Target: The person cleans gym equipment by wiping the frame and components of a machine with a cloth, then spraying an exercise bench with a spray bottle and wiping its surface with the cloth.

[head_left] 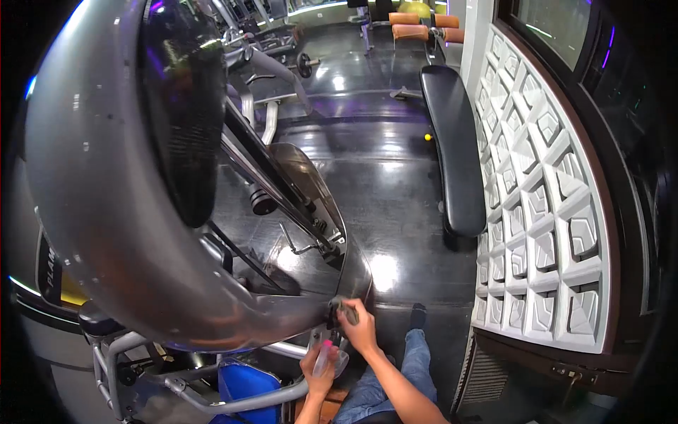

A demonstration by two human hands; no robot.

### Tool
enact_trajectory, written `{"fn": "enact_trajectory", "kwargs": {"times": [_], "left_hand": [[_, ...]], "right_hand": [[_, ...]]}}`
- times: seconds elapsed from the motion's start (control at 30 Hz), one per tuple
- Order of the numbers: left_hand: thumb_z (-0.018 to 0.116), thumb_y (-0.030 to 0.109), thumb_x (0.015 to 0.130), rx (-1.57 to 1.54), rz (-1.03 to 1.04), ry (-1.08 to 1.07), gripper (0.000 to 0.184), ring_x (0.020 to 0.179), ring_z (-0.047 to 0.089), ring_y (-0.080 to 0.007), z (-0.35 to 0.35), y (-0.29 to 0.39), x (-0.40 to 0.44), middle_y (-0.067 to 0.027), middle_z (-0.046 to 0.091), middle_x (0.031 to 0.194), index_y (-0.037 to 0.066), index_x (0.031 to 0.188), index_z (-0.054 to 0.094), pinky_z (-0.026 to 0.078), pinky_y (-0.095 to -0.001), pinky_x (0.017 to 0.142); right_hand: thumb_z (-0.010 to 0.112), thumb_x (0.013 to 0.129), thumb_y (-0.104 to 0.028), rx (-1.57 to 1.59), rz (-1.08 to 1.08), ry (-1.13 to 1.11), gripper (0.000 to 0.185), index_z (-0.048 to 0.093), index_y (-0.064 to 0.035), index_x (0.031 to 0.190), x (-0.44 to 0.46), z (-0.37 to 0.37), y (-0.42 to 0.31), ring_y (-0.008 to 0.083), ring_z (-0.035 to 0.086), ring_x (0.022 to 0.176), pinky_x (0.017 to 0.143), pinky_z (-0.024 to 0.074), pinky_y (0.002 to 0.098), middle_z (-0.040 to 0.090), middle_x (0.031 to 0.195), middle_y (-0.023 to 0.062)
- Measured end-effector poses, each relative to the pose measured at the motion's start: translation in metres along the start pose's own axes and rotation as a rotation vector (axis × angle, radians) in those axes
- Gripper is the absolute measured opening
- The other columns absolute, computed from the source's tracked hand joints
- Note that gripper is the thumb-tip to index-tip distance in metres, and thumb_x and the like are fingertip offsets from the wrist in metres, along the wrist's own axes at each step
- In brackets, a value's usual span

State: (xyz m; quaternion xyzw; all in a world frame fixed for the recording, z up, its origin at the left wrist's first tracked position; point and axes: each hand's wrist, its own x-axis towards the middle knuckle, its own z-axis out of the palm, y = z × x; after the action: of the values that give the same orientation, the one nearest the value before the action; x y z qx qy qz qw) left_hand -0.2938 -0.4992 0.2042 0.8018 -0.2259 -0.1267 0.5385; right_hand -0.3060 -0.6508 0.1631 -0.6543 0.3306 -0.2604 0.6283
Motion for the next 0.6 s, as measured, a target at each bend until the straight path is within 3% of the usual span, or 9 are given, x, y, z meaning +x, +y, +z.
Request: {"fn": "enact_trajectory", "kwargs": {"times": [0.07, 0.13, 0.23, 0.4, 0.5, 0.53, 0.6], "left_hand": [[0.065, 0.018, 0.094, 0.058, 0.030, 0.005, 0.019, 0.070, 0.064, -0.0114, -0.004, 0.007, 0.000, -0.0076, 0.069, 0.082, -0.001, 0.096, 0.067, 0.052, -0.0267, 0.061], [0.068, 0.000, 0.084, -0.205, -0.187, 0.055, 0.012, 0.076, 0.069, -0.0157, -0.005, 0.022, -0.003, -0.0097, 0.070, 0.084, -0.003, 0.096, 0.069, 0.054, -0.0283, 0.069], [0.067, 0.000, 0.085, -0.057, -0.137, -0.007, 0.013, 0.076, 0.068, -0.0142, -0.017, 0.014, -0.004, -0.0090, 0.071, 0.085, -0.003, 0.098, 0.068, 0.054, -0.0279, 0.070], [0.067, -0.001, 0.085, -0.169, -0.150, 0.021, 0.013, 0.075, 0.067, -0.0146, -0.018, 0.013, -0.005, -0.0079, 0.069, 0.082, -0.002, 0.098, 0.069, 0.054, -0.0280, 0.070], [0.067, 0.005, 0.088, -0.171, -0.087, 0.006, 0.012, 0.077, 0.067, -0.0144, -0.014, 0.010, -0.004, -0.0080, 0.069, 0.086, -0.003, 0.098, 0.067, 0.055, -0.0291, 0.071], [0.067, 0.010, 0.092, -0.151, -0.041, -0.001, 0.015, 0.078, 0.066, -0.0140, -0.011, 0.007, -0.005, -0.0083, 0.069, 0.089, -0.003, 0.099, 0.066, 0.056, -0.0300, 0.072], [0.064, 0.003, 0.090, -0.194, -0.064, -0.001, 0.011, 0.079, 0.066, -0.0146, -0.004, 0.001, -0.008, -0.0079, 0.068, 0.090, -0.003, 0.098, 0.066, 0.055, -0.0289, 0.072]], "right_hand": [[0.071, 0.083, -0.017, -0.037, -0.115, -0.072, 0.031, 0.064, -0.0058, 0.112, -0.005, -0.007, -0.003, 0.0323, 0.068, 0.103, 0.087, 0.0528, 0.0374, 0.070, 0.109, 0.0145], [0.070, 0.082, -0.017, -0.102, -0.177, -0.034, 0.032, 0.066, -0.0065, 0.112, 0.009, -0.009, -0.003, 0.0310, 0.066, 0.106, 0.090, 0.0523, 0.0372, 0.069, 0.113, 0.0135], [0.069, 0.084, -0.019, -0.180, -0.242, 0.083, 0.031, 0.067, -0.0107, 0.113, 0.047, -0.014, -0.016, 0.0319, 0.065, 0.101, 0.088, 0.0514, 0.0388, 0.068, 0.109, 0.0126], [0.072, 0.081, -0.019, -0.384, -0.375, 0.127, 0.032, 0.070, -0.0182, 0.112, 0.085, -0.032, -0.041, 0.0290, 0.063, 0.092, 0.082, 0.0520, 0.0409, 0.066, 0.097, 0.0078], [0.075, 0.077, -0.021, -0.565, -0.360, -0.081, 0.038, 0.069, -0.0289, 0.114, 0.060, -0.037, -0.044, 0.0274, 0.063, 0.093, 0.081, 0.0532, 0.0416, 0.061, 0.093, 0.0049], [0.073, 0.078, -0.021, -0.571, -0.317, -0.205, 0.034, 0.071, -0.0248, 0.111, 0.048, -0.039, -0.047, 0.0276, 0.064, 0.091, 0.080, 0.0532, 0.0396, 0.064, 0.090, 0.0076], [0.075, 0.077, -0.021, -0.621, -0.397, -0.353, 0.037, 0.070, -0.0249, 0.113, 0.029, -0.039, -0.045, 0.0269, 0.064, 0.089, 0.079, 0.0534, 0.0398, 0.063, 0.089, 0.0075]]}}
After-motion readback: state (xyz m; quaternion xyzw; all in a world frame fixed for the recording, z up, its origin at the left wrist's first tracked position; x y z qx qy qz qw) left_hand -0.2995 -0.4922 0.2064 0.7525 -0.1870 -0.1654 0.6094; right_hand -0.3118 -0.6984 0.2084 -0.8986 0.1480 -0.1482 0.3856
